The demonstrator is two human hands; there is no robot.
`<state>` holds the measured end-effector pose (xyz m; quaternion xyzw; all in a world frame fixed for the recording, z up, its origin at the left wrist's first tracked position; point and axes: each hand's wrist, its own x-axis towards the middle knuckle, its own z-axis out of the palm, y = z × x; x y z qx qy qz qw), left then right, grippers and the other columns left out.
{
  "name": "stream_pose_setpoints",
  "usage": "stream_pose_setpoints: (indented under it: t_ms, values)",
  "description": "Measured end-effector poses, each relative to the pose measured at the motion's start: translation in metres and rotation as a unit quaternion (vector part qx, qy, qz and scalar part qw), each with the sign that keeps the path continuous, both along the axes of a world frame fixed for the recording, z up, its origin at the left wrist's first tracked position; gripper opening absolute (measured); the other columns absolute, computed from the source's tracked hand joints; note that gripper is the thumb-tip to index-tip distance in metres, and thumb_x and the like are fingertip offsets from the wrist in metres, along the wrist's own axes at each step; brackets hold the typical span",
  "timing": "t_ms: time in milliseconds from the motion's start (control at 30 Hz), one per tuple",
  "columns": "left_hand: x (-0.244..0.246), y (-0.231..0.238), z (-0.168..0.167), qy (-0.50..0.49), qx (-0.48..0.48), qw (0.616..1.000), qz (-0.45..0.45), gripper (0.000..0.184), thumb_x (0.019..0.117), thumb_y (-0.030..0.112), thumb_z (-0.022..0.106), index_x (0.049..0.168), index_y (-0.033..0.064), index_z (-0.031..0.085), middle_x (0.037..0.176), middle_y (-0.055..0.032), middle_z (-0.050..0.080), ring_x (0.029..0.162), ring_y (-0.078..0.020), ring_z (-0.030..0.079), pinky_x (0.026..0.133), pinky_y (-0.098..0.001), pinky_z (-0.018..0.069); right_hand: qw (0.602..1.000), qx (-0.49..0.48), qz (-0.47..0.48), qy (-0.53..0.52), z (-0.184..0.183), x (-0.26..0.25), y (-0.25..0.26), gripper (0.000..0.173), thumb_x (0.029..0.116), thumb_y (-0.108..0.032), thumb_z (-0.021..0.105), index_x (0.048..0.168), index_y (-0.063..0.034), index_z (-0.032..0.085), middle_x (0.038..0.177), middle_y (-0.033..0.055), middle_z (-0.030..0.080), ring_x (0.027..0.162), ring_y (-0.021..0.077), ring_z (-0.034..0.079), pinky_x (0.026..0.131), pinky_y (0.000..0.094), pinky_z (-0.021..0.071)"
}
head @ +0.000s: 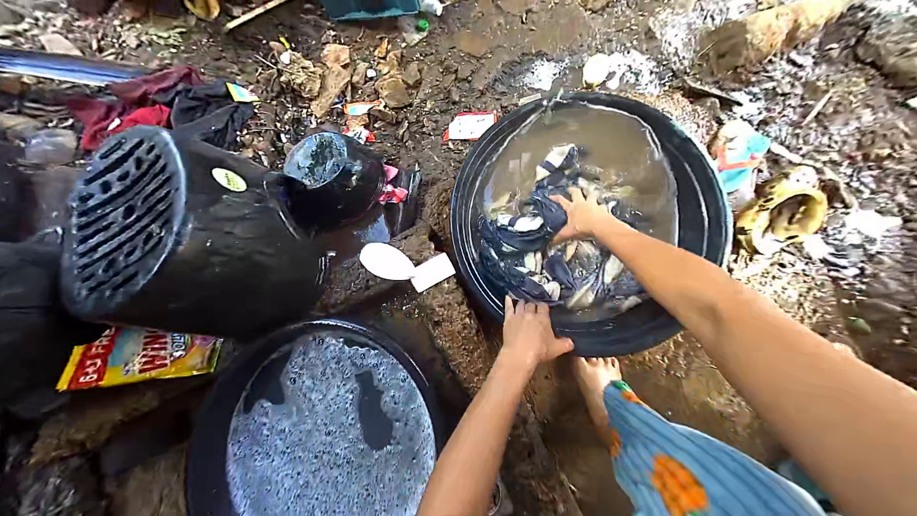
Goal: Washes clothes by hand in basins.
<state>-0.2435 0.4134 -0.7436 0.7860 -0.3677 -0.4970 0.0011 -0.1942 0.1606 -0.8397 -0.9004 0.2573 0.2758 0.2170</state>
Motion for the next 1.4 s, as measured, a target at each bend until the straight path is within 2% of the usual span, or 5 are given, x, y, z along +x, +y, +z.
stream_pose_setpoints:
  t_ms: [433, 633, 867, 1133, 1400]
  values:
    - [-0.052, -0.011, -0.013, -0.034, 0.08, 0.996, 0.011, 0.07, 0.1024, 0.063, 0.039, 0.128, 0.0051, 0.068, 0.131, -0.0198, 0.067, 0.131, -0.0346, 0.058, 0.113, -0.0529, 0.0392, 0.764, 0.357, -0.471, -0.261, 0.041, -0.094, 0.042, 0.045, 0.103, -0.031, 0.061, 0.136, -0.0007, 0.057, 0.129, 0.0164, 0.065, 0.117, 0.0228, 0.063, 0.101, 0.0473, 0.0511]
    - [-0.1, -0.012, -0.019, 0.015, 0.043, 0.999, -0.013, 0.063, 0.108, 0.052, 0.033, 0.141, 0.0058, 0.059, 0.145, -0.0156, 0.059, 0.141, -0.0329, 0.049, 0.12, -0.0508, 0.0308, 0.943, 0.234, -0.112, -0.209, 0.103, -0.107, 0.072, 0.041, 0.0854, -0.045, 0.079, 0.095, -0.0054, 0.074, 0.082, 0.0132, 0.071, 0.08, 0.0301, 0.071, 0.075, 0.0603, 0.0553]
    - [-0.008, -0.008, 0.041, 0.216, -0.248, 0.88, 0.342, 0.03, 0.1054, 0.013, 0.048, 0.107, -0.0068, 0.07, 0.093, -0.0124, 0.074, 0.081, -0.0165, 0.071, 0.077, -0.0364, 0.0603, 0.93, 0.178, -0.2, -0.254, 0.052, -0.104, 0.001, 0.05, 0.0984, -0.041, 0.068, 0.135, -0.0074, 0.064, 0.114, 0.0229, 0.072, 0.103, 0.0405, 0.071, 0.091, 0.0647, 0.0539]
    - [0.081, -0.165, -0.066, -0.096, -0.23, 0.965, 0.081, 0.051, 0.107, 0.043, 0.046, 0.157, 0.0335, 0.043, 0.172, -0.018, 0.009, 0.156, -0.0484, 0.004, 0.119, -0.0744, 0.0024, 0.971, 0.001, -0.051, -0.235, -0.041, -0.103, 0.011, 0.056, 0.0999, -0.041, 0.055, 0.144, -0.0073, 0.059, 0.154, 0.0314, 0.044, 0.143, 0.0541, 0.038, 0.112, 0.0766, 0.0248]
    - [0.099, -0.159, -0.105, -0.16, -0.02, 0.976, 0.147, 0.05, 0.1082, 0.031, 0.047, 0.147, -0.0004, 0.05, 0.148, -0.0255, 0.053, 0.137, -0.0417, 0.051, 0.11, -0.0591, 0.0419, 0.904, 0.13, -0.385, -0.135, -0.014, -0.07, -0.052, 0.05, 0.1101, -0.024, 0.049, 0.144, 0.0114, 0.048, 0.147, 0.036, 0.049, 0.141, 0.0491, 0.045, 0.118, 0.0611, 0.0328]
